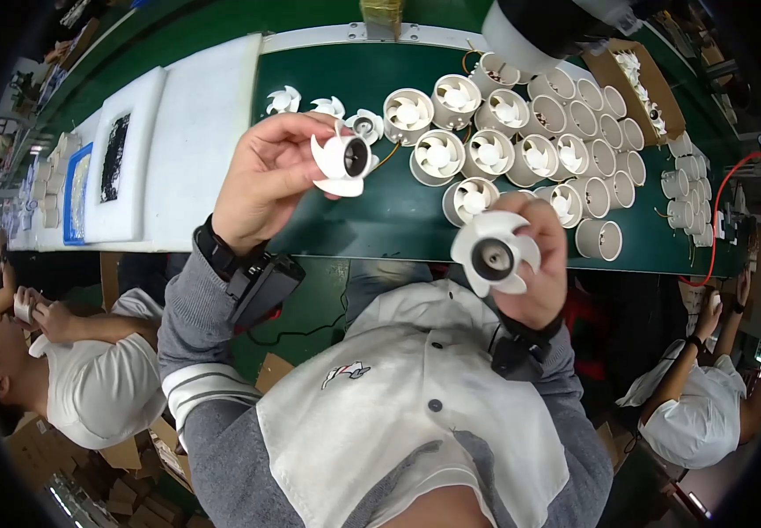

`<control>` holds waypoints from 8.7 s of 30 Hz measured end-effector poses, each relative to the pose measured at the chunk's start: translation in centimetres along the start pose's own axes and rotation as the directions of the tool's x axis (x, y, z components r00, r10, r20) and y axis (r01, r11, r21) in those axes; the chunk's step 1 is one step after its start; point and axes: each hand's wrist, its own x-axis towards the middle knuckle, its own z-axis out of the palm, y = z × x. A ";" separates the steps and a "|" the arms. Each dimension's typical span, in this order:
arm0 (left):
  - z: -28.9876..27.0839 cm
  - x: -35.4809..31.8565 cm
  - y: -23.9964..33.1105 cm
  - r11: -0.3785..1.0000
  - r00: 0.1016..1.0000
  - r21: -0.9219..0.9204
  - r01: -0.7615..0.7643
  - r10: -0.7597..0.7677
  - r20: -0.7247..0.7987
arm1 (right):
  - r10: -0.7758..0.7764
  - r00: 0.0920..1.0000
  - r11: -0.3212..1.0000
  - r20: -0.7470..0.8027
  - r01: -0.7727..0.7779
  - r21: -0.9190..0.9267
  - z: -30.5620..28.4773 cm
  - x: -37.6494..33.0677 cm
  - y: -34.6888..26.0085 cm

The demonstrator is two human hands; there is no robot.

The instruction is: Assembling small plastic and metal components into housing units on a production line.

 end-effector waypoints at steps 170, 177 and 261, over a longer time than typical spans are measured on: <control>-0.3 1.0 -0.6 0.874 0.961 0.482 -0.056 0.178 -0.212 | 0.250 0.968 0.893 0.018 -0.223 -0.391 -0.7 -1.0 -2.4; 1.7 18.1 2.6 -0.168 0.984 0.977 -0.130 -0.140 0.107 | 0.182 0.957 -0.007 -0.228 -0.230 -0.973 -5.9 3.3 -15.5; -3.2 -5.7 1.7 0.469 0.928 0.801 0.372 -0.182 -0.324 | 0.371 0.924 0.809 -0.094 -0.371 -0.456 2.5 5.4 8.6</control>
